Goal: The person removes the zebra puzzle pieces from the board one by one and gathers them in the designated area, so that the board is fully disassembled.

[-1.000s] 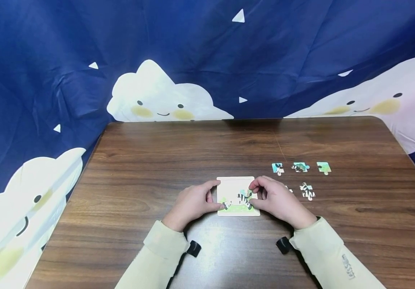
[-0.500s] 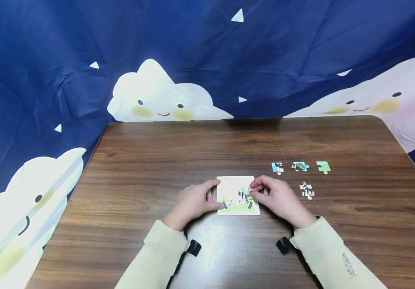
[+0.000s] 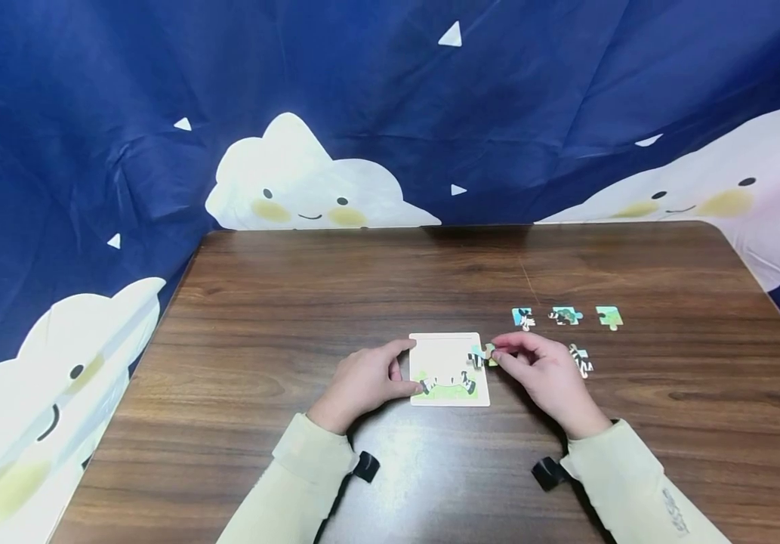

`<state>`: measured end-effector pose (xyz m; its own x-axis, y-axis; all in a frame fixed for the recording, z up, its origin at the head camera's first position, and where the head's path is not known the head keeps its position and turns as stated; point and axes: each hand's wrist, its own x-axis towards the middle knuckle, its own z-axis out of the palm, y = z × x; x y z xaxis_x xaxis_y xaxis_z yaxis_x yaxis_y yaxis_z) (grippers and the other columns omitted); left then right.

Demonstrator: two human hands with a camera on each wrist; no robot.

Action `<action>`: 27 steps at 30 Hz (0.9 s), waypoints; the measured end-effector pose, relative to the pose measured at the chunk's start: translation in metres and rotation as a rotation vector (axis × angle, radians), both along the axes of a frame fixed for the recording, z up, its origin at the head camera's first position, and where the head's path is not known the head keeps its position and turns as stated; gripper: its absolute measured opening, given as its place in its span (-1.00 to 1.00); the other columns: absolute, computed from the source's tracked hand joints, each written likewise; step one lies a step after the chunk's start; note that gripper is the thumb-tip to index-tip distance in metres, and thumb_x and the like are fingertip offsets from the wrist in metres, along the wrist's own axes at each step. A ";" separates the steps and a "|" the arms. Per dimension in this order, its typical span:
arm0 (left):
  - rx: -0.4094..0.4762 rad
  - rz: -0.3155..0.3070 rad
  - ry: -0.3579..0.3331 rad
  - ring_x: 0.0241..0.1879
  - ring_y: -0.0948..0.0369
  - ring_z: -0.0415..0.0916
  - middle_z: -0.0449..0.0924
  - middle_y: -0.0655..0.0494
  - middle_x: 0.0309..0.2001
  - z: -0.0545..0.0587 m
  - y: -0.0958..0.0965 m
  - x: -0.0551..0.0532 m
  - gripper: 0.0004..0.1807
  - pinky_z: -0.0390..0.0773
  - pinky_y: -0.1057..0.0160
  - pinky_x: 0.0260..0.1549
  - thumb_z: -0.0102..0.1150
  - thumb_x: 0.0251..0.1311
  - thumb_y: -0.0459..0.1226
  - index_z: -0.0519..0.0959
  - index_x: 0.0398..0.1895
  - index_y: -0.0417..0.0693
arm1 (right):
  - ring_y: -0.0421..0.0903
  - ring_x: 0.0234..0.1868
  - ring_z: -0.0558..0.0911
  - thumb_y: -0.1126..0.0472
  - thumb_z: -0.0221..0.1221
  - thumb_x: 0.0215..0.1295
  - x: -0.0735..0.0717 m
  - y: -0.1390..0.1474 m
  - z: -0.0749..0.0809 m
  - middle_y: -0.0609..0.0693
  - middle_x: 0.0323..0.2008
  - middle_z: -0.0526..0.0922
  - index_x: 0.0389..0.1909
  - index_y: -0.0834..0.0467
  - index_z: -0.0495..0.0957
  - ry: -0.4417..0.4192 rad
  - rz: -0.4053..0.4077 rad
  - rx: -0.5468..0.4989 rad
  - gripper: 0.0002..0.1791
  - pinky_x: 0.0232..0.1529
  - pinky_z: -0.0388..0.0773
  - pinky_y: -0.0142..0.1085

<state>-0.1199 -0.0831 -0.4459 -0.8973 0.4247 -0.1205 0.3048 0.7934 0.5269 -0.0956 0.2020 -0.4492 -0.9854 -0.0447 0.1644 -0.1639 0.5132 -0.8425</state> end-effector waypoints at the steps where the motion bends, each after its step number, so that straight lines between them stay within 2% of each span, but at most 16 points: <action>1: 0.001 0.000 -0.001 -0.58 0.43 0.42 0.47 0.52 -0.57 0.000 0.000 0.000 -0.23 0.43 0.28 -0.45 0.45 0.01 0.16 0.49 0.33 0.18 | -0.28 -0.45 0.54 0.27 0.34 0.27 0.000 0.001 0.000 -0.02 -0.35 0.74 -0.15 0.19 0.71 -0.008 -0.009 -0.003 -0.84 -0.42 0.40 -0.44; 8: 0.000 0.000 0.003 -0.57 0.43 0.41 0.47 0.52 -0.57 0.001 0.000 0.000 -0.23 0.43 0.28 -0.44 0.44 0.02 0.16 0.49 0.33 0.17 | -0.30 -0.50 0.48 0.19 0.38 0.25 0.006 0.011 -0.001 -0.04 -0.41 0.73 -0.29 0.14 0.73 -0.028 -0.080 0.032 -0.90 -0.45 0.37 -0.44; 14: 0.007 0.001 0.002 -0.57 0.43 0.41 0.47 0.52 -0.56 0.002 0.000 0.001 -0.24 0.43 0.29 -0.42 0.44 0.03 0.15 0.50 0.33 0.16 | -0.38 -0.41 0.55 0.22 0.39 0.23 0.012 0.024 -0.002 -0.08 -0.38 0.76 -0.30 0.14 0.76 -0.004 -0.110 0.035 -0.91 -0.35 0.40 -0.52; 21: 0.005 0.009 0.007 -0.56 0.44 0.41 0.46 0.53 -0.56 0.003 0.000 0.002 -0.25 0.42 0.29 -0.43 0.44 0.03 0.15 0.51 0.31 0.17 | -0.37 -0.46 0.53 0.30 0.39 0.20 0.016 0.039 -0.005 -0.21 -0.44 0.70 -0.27 0.22 0.75 0.034 -0.146 -0.019 -0.90 -0.42 0.41 -0.52; 27: 0.007 0.011 0.011 -0.56 0.44 0.40 0.46 0.52 -0.56 0.002 0.000 0.002 -0.25 0.42 0.29 -0.44 0.44 0.02 0.15 0.51 0.31 0.18 | -0.38 -0.49 0.51 0.30 0.38 0.21 0.020 0.054 -0.005 -0.31 -0.47 0.67 -0.29 0.24 0.73 0.040 -0.196 0.000 -0.91 -0.45 0.40 -0.52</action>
<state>-0.1181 -0.0829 -0.4444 -0.9031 0.4155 -0.1080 0.3017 0.7931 0.5291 -0.0758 0.2564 -0.4545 -0.9680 0.1471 0.2033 -0.0941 0.5382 -0.8376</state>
